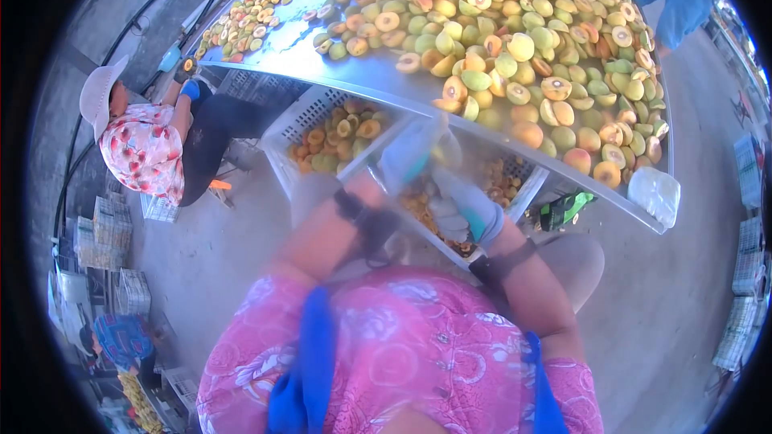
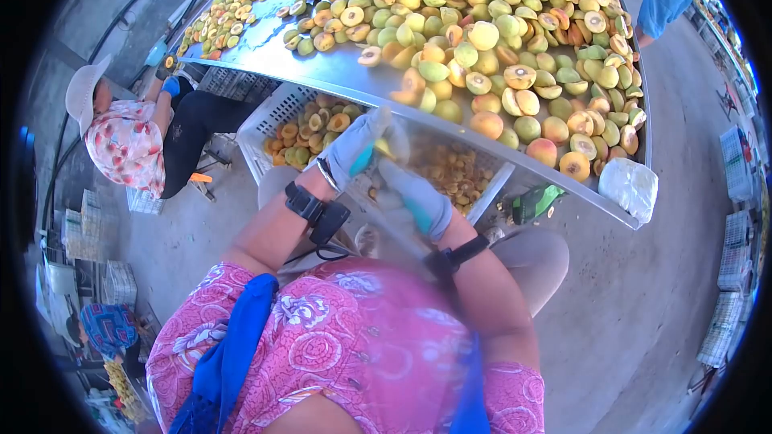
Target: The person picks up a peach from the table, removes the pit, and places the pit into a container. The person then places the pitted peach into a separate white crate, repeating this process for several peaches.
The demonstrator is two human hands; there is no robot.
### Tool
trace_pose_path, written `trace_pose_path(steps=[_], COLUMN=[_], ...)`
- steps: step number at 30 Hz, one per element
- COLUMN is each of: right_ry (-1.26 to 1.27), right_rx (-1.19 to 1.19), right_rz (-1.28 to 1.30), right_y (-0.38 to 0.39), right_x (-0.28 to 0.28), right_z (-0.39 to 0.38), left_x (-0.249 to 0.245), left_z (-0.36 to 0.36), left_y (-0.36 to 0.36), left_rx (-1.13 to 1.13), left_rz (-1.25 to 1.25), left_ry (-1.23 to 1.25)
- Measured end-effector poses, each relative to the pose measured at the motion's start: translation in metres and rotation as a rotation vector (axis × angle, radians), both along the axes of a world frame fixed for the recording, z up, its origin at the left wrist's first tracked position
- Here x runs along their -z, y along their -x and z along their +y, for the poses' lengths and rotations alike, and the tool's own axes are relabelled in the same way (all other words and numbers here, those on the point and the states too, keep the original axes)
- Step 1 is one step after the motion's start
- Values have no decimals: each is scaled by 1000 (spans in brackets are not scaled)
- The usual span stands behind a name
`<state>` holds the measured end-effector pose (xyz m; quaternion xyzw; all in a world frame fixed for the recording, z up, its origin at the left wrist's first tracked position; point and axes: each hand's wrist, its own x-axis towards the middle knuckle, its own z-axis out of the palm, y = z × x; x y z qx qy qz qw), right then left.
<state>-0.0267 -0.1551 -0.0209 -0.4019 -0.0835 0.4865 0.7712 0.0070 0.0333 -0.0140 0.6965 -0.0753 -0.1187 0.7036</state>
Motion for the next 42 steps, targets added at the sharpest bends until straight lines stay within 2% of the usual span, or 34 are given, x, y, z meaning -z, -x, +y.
trace_pose_path(steps=[1, 2, 3, 4, 6, 7, 9, 10, 12, 13, 14, 15, 16, 17, 18, 20, 21, 23, 24, 26, 29, 32, 35, 39, 41, 42], right_ry=[-167, -333, -329, -369, -404, -453, -497, -547, -596, -387, -168, -168, -478, -787, -791, -772, -775, -387, -388, -424, -393, -417, -267, -223, -201, -207], right_rx=[-95, -191, -196, -209, -223, -244, -268, -267, -269, -64, 136, 131, -45, -226, -235, -93, -97, 270, 270, 107, 84, 94, 196, 240, 230, 233], right_rz=[104, 209, 209, 290, 370, 435, 500, 532, 566, 661, 742, 739, 678, 607, 604, 544, 541, 603, 600, 534, 497, 498, 538, 432, 328, 324], right_y=[-1, -2, -1, 0, 0, -1, -1, -1, 5, 13, 17, 16, 13, 11, 12, 10, 10, 16, 13, 4, 0, 3, 7, 5, 2, 0], right_x=[2, 3, 2, -1, -3, -3, -1, 0, -10, -31, -41, -30, -12, 3, 6, 9, 2, -18, -12, 10, 18, -1, -28, -15, -16, -13], right_z=[0, 1, 3, 7, 11, 13, 15, 17, 20, 20, 21, 20, 20, 19, 17, 13, 15, 22, 22, 22, 27, 28, 25, 22, 19, 18], left_x=[6, 17, 11, 5, -12, -2, 23, 29, 38, 34, 31, 25, 20, 14, 7, -3, -5, -7, -15, -34, -4, -10, -1, -1, 0, -5], left_z=[2, 5, 3, 0, -5, -1, 7, 9, 12, 7, 0, -3, 5, 23, 42, 91, 104, 121, 118, 97, 90, 64, 67, 71, 71, 63], left_y=[1, 2, 5, 6, 6, 3, -3, -3, 0, 3, 3, 1, -1, -1, 0, -11, -22, -40, -49, -71, -141, -158, -165, -154, -145, -133], left_rx=[-3, -34, -65, -70, -97, -99, 225, 223, 218, 214, 97, -16, -17, -250, -462, -518, -657, -649, -649, -426, -392, -469, -423, -407, -348, -344], left_rz=[-2, 57, 115, 113, 298, 294, 299, 295, 490, 489, 388, 285, 274, 50, -164, 105, -118, -220, -223, -257, -143, -84, -178, -283, -274, -280], left_ry=[2, 120, 240, 245, 437, 441, 756, 759, 1041, 1043, 1158, 1263, 1261, 887, 497, 600, 189, -269, -269, -921, -1043, -1041, -1127, -1147, -756, -759])
